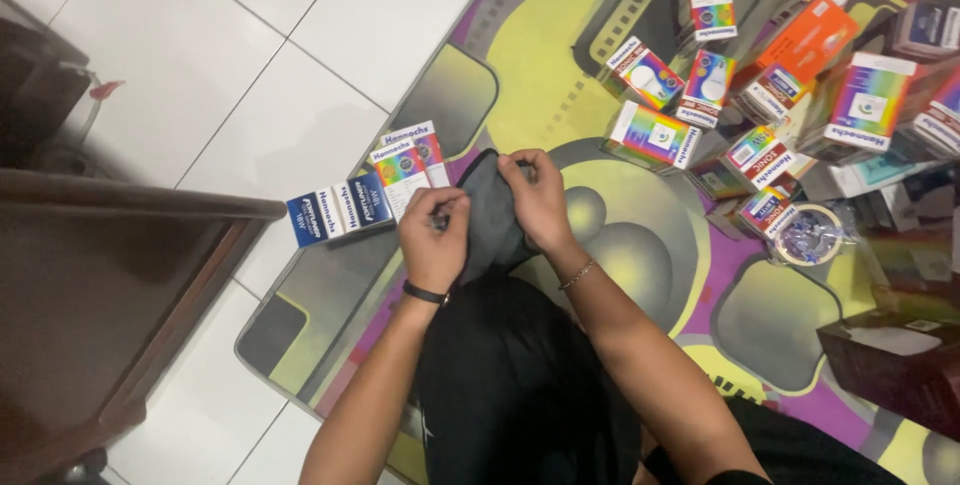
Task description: A person cleans small product boxes with a cloth and packs them into a bag while sitting on the floor.
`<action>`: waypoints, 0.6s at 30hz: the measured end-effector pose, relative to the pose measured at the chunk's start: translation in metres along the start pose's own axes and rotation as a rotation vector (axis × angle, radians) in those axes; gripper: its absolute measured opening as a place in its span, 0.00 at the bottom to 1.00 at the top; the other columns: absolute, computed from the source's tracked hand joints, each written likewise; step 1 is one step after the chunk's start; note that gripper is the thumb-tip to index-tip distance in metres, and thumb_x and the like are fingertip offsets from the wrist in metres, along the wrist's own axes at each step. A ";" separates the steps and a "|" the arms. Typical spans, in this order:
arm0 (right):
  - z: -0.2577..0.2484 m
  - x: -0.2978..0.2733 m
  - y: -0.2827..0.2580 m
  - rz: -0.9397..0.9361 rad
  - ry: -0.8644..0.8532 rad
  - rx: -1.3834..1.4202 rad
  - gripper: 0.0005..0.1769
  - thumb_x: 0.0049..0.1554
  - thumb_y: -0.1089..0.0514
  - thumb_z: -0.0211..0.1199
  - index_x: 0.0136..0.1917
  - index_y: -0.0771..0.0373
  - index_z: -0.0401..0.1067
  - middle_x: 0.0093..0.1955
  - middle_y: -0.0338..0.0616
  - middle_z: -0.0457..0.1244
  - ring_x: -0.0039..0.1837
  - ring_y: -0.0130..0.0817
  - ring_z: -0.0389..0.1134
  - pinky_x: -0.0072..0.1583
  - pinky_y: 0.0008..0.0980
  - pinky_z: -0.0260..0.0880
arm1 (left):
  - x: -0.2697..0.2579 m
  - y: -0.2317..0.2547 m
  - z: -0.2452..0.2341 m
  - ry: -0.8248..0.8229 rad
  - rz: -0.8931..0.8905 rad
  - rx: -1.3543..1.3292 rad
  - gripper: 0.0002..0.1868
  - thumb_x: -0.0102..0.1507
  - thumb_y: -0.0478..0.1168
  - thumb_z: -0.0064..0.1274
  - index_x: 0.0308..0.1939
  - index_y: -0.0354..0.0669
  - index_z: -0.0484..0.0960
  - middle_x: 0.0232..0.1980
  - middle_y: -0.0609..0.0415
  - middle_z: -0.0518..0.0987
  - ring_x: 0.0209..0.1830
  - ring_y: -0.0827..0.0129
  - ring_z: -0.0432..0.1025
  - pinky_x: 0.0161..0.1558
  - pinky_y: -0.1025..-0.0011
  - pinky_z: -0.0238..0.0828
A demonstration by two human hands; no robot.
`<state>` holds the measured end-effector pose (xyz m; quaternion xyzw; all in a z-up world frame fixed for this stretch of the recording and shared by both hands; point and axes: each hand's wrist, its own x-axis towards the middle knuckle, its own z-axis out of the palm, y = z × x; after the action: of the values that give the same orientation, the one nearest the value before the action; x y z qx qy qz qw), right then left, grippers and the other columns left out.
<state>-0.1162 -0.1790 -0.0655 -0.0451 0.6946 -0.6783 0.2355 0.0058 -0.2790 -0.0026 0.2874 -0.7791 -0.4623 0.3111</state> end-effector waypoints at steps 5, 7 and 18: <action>-0.074 -0.013 -0.033 -0.001 0.132 0.112 0.09 0.62 0.56 0.67 0.53 0.61 0.80 0.44 0.42 0.69 0.45 0.27 0.70 0.47 0.30 0.74 | 0.004 0.043 0.062 -0.375 0.066 -0.091 0.06 0.57 0.32 0.60 0.38 0.45 0.85 0.32 0.54 0.80 0.35 0.65 0.77 0.41 0.71 0.74; -0.110 -0.026 -0.033 -0.025 0.199 0.111 0.10 0.62 0.56 0.67 0.54 0.60 0.81 0.45 0.45 0.71 0.46 0.27 0.70 0.48 0.30 0.74 | -0.002 0.063 0.084 -0.523 0.103 -0.117 0.06 0.58 0.31 0.58 0.39 0.42 0.85 0.33 0.51 0.80 0.36 0.63 0.77 0.42 0.70 0.74; -0.302 -0.089 -0.030 -0.233 0.548 0.264 0.21 0.51 0.72 0.69 0.59 0.65 0.76 0.49 0.43 0.69 0.45 0.30 0.74 0.44 0.29 0.78 | -0.063 0.137 0.232 -1.021 0.204 -0.114 0.10 0.63 0.37 0.54 0.46 0.39 0.82 0.40 0.45 0.81 0.45 0.55 0.79 0.47 0.68 0.79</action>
<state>-0.1625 0.1308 -0.0228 0.0909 0.6282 -0.7719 -0.0355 -0.1492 -0.0512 0.0187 -0.0694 -0.8291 -0.5526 -0.0495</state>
